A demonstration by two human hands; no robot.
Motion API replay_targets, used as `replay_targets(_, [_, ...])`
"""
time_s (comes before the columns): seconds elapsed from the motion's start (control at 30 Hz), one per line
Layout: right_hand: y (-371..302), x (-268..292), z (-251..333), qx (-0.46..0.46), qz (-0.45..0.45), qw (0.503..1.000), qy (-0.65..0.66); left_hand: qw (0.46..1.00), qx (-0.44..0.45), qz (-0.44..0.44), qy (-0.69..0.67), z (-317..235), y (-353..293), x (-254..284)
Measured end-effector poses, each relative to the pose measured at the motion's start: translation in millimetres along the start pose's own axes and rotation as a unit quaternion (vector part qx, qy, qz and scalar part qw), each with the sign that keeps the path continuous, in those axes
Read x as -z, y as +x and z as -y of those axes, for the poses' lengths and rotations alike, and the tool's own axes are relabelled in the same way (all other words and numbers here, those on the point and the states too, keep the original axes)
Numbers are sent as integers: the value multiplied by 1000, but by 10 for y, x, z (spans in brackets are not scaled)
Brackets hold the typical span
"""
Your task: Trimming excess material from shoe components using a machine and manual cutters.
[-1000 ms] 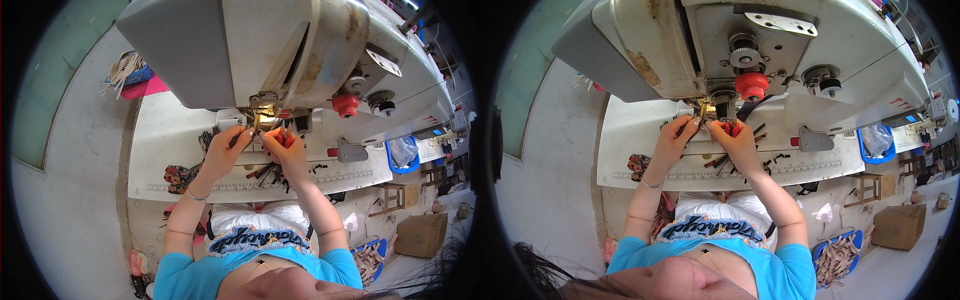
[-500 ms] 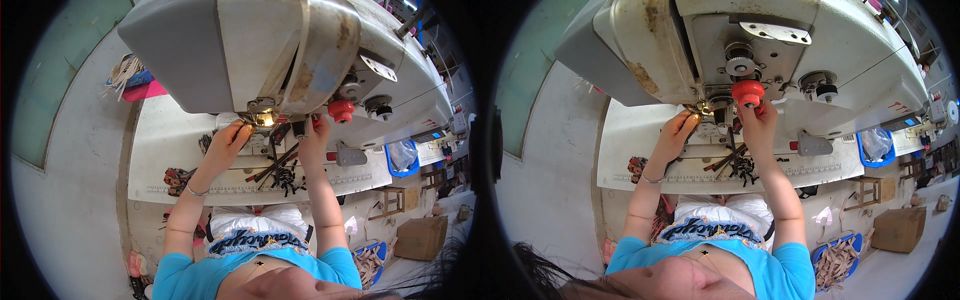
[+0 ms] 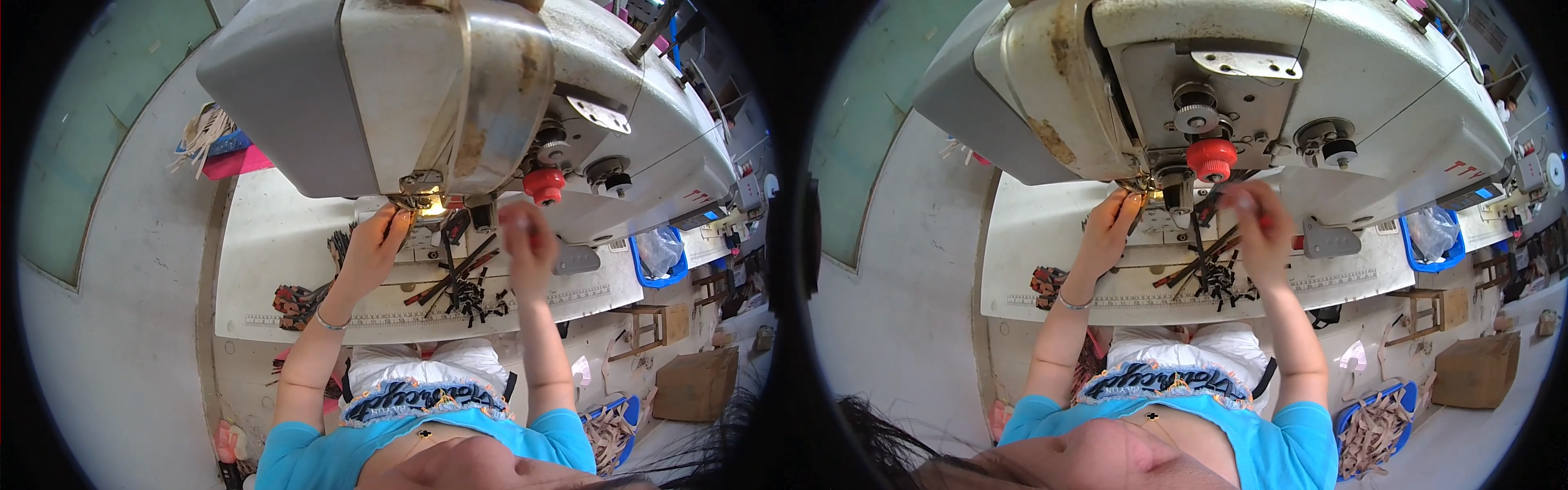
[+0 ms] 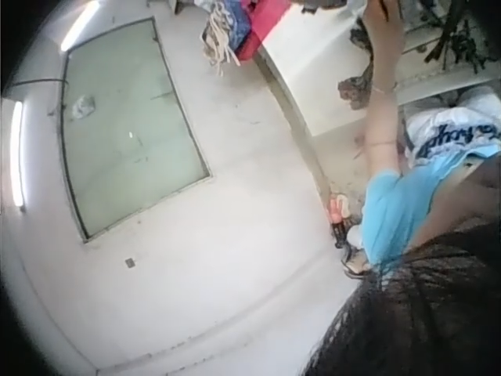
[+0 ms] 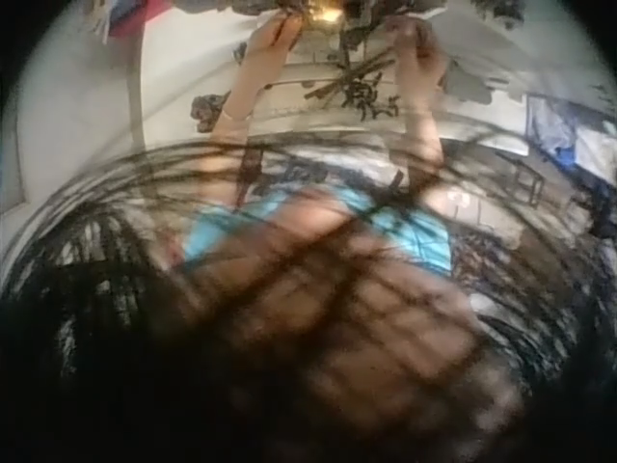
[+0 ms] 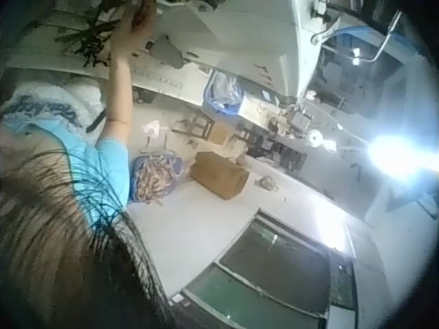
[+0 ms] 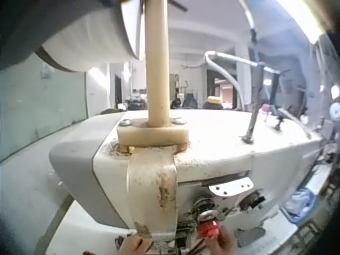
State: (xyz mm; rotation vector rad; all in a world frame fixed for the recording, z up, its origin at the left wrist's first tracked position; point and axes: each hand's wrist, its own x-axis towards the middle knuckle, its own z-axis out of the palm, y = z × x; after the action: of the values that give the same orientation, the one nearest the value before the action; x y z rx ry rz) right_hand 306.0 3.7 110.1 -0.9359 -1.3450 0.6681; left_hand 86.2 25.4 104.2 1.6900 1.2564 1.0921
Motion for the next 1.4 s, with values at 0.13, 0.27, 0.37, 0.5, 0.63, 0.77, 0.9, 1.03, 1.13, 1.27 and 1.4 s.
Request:
replay_targets(0.13, [46, 1016, 139, 222, -321, 905, -170, 1000, 12, 3, -5, 21, 3, 4])
replay_targets(0.27, [478, 2431, 680, 148, -480, 855, -131, 1000, 19, 5, -25, -11, 4, 3])
replay_targets(0.37, [834, 3676, 298, 57, -460, 877, -126, 1000, -3, 23, -19, 37, 42, 14])
replay_targets(0.5, [1237, 4090, 420, 135, -393, 861, -294, 998, 10, 24, -52, 34, 54, 75])
replay_targets(0.63, [1626, 3789, 1044, 59, -365, 763, -530, 993, -53, 93, -50, 93, -17, 201])
replay_targets(0.77, [1532, 3488, 1147, 291, -382, 862, -162, 983, -10, 175, -54, 162, -192, 320])
replay_targets(0.9, [385, 1500, 407, 303, 16, 950, -78, 981, 34, 138, -132, 344, -384, 353])
replay_targets(1.03, [118, 4, 163, 17, 170, 970, -173, 974, 56, 144, -169, 450, -419, 365])
replay_targets(1.13, [351, -183, -354, -26, 234, 932, -277, 971, 42, 169, -167, 379, -343, 317])
replay_targets(1.27, [330, -253, -774, 1, 232, 948, -219, 963, 33, 175, -201, 334, -289, 222])
replay_targets(1.4, [206, 125, -698, -88, 144, 975, -147, 965, 70, 161, -195, 341, -332, 140])
